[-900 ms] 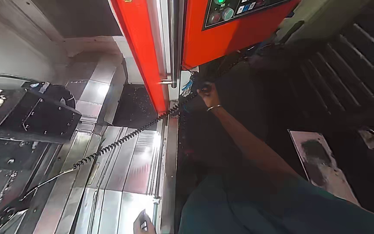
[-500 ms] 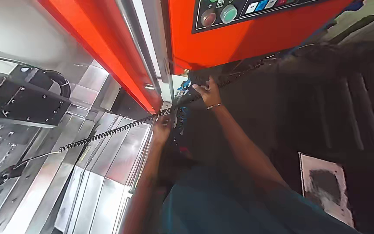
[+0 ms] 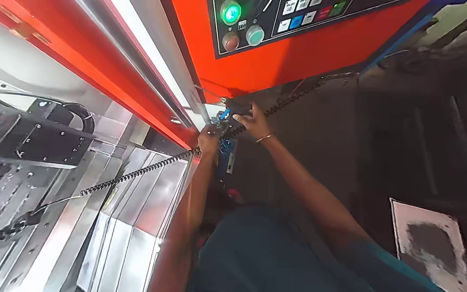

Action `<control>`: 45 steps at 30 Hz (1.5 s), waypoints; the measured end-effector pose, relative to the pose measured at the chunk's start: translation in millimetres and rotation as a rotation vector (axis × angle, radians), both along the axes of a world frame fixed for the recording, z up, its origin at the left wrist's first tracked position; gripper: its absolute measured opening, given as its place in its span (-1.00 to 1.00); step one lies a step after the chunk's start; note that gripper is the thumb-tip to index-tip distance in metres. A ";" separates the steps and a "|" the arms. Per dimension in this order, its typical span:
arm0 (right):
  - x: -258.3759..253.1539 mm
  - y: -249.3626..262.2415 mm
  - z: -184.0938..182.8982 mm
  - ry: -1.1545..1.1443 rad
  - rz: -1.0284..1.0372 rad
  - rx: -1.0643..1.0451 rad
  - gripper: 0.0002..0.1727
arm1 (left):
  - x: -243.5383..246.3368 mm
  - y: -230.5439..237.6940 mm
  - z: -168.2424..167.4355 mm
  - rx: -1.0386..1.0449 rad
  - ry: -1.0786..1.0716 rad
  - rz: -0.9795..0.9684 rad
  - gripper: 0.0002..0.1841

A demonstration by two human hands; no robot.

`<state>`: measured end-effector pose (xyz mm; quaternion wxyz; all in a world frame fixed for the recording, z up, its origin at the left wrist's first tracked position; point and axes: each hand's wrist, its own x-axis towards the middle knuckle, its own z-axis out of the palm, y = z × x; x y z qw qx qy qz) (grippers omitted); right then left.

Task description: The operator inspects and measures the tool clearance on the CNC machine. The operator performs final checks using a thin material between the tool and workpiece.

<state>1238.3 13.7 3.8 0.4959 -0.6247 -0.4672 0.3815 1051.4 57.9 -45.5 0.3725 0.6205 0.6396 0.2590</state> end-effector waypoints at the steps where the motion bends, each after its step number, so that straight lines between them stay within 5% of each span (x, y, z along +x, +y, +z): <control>1: 0.4 2.4 -3.0 0.008 -0.002 0.006 -0.21 | 0.9 1.6 2.7 0.012 0.016 -0.003 -0.67; 13: 2.2 7.8 -14.1 0.043 0.049 0.070 -0.35 | 4.7 2.7 33.8 -0.017 0.111 0.009 -0.76; 23: 2.5 11.1 -17.9 0.061 0.066 0.092 -0.34 | 13.0 2.9 34.7 -0.361 -0.511 0.198 -0.74; 36: 2.4 12.0 -17.0 0.069 0.102 0.093 -0.34 | 7.0 3.3 25.6 -0.541 -0.772 0.197 -0.70; 45: 0.2 14.5 -18.1 0.039 0.106 0.047 -0.35 | 1.3 4.9 33.8 -0.505 -0.707 0.177 -0.72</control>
